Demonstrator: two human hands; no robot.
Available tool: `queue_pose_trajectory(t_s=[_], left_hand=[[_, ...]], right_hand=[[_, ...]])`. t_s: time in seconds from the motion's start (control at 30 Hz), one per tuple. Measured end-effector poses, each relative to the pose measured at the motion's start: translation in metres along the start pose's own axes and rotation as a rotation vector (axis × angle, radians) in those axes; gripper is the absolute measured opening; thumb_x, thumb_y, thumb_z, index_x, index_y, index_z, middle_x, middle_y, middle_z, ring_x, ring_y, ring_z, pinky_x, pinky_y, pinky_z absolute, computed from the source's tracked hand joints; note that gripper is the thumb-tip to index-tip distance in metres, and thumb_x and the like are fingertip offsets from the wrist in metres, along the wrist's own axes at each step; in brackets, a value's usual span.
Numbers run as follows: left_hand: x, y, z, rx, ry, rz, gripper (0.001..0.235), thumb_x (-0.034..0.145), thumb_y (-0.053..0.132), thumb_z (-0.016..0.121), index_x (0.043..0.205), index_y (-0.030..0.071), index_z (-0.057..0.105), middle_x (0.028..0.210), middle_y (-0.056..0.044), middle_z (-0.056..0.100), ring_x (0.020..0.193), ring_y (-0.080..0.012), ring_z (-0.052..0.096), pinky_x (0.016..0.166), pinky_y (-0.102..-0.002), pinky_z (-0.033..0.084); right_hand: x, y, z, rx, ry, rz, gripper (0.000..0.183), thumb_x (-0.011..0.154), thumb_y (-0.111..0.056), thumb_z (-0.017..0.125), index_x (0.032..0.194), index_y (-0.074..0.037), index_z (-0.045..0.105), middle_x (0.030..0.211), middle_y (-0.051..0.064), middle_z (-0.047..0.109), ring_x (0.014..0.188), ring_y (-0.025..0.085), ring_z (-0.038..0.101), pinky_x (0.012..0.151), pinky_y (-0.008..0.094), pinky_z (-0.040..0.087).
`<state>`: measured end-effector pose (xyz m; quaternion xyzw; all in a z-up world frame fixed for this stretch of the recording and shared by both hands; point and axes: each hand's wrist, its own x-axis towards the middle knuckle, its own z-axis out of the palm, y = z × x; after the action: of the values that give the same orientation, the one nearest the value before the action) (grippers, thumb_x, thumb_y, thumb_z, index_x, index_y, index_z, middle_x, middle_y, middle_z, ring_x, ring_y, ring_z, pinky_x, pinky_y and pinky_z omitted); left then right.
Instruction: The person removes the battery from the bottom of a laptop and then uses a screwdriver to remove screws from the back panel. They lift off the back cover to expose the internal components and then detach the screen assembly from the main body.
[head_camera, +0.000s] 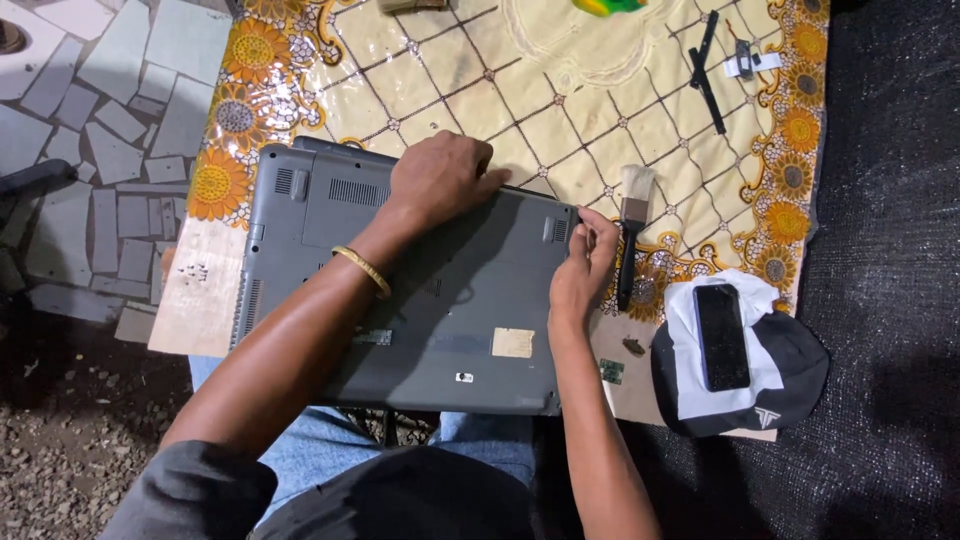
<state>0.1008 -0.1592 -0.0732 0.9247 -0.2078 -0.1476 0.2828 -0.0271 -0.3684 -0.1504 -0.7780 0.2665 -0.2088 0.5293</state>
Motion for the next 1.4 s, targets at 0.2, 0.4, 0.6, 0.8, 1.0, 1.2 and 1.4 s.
queue_pose_trajectory(t_s=[0.2,0.4,0.6,0.8,1.0,1.2,1.4], left_hand=[[-0.019,0.008,-0.026,-0.082,-0.041,0.048,0.053,0.094,0.058,0.084,0.095,0.005,0.077,0.090,-0.024,0.076,0.094,-0.0478,0.079,0.082,-0.056,0.061],[-0.007,0.002,-0.013,0.049,-0.121,0.109,0.072,0.084,0.081,0.084,0.094,0.010,0.080,0.087,-0.019,0.079,0.091,-0.0416,0.080,0.083,-0.052,0.062],[0.000,-0.004,0.000,0.108,-0.073,0.201,0.070,0.088,0.083,0.080,0.091,0.013,0.080,0.085,-0.013,0.077,0.085,-0.0368,0.080,0.078,-0.049,0.064],[0.016,0.009,0.032,0.120,-0.003,0.283,0.069,0.091,0.075,0.082,0.104,0.008,0.071,0.101,-0.018,0.073,0.102,-0.0448,0.077,0.085,-0.058,0.063],[0.053,0.041,0.068,0.056,-0.131,0.226,0.075,0.087,0.077,0.083,0.104,0.005,0.073,0.102,-0.020,0.075,0.103,-0.0447,0.079,0.089,-0.059,0.065],[0.053,0.057,0.068,0.081,-0.166,0.153,0.070,0.088,0.076,0.080,0.104,0.008,0.077,0.098,-0.020,0.077,0.099,-0.0452,0.080,0.085,-0.060,0.065],[0.050,0.067,0.068,0.103,-0.118,0.134,0.074,0.093,0.075,0.076,0.115,0.004,0.076,0.099,-0.025,0.078,0.101,-0.0482,0.080,0.086,-0.062,0.065]], right_hand=[[0.003,0.007,0.000,0.053,-0.015,0.019,0.025,0.114,-0.011,0.062,0.138,-0.016,0.068,0.138,0.016,0.065,0.127,0.024,0.064,0.115,0.044,0.049],[-0.002,-0.009,-0.005,0.189,-0.039,0.082,0.028,0.114,-0.007,0.061,0.141,-0.012,0.071,0.137,0.013,0.062,0.125,0.018,0.057,0.116,0.039,0.049],[-0.004,-0.030,-0.013,0.271,-0.104,0.156,0.031,0.114,-0.012,0.067,0.143,-0.012,0.075,0.135,0.013,0.063,0.125,0.017,0.057,0.116,0.043,0.050],[-0.004,-0.036,-0.014,0.349,-0.111,0.208,0.034,0.110,-0.012,0.071,0.143,-0.008,0.076,0.127,0.012,0.066,0.120,0.016,0.060,0.110,0.042,0.054],[-0.004,-0.032,-0.006,0.372,-0.085,0.224,0.037,0.111,-0.006,0.063,0.147,-0.001,0.072,0.132,0.023,0.069,0.124,0.025,0.065,0.108,0.049,0.057],[0.006,-0.011,-0.007,0.408,-0.046,0.278,0.037,0.110,-0.002,0.057,0.141,-0.002,0.076,0.131,0.026,0.074,0.121,0.028,0.071,0.102,0.048,0.062],[0.010,0.006,-0.003,0.404,0.017,0.263,0.031,0.110,-0.003,0.061,0.137,-0.002,0.076,0.131,0.030,0.073,0.124,0.036,0.073,0.102,0.053,0.063]])
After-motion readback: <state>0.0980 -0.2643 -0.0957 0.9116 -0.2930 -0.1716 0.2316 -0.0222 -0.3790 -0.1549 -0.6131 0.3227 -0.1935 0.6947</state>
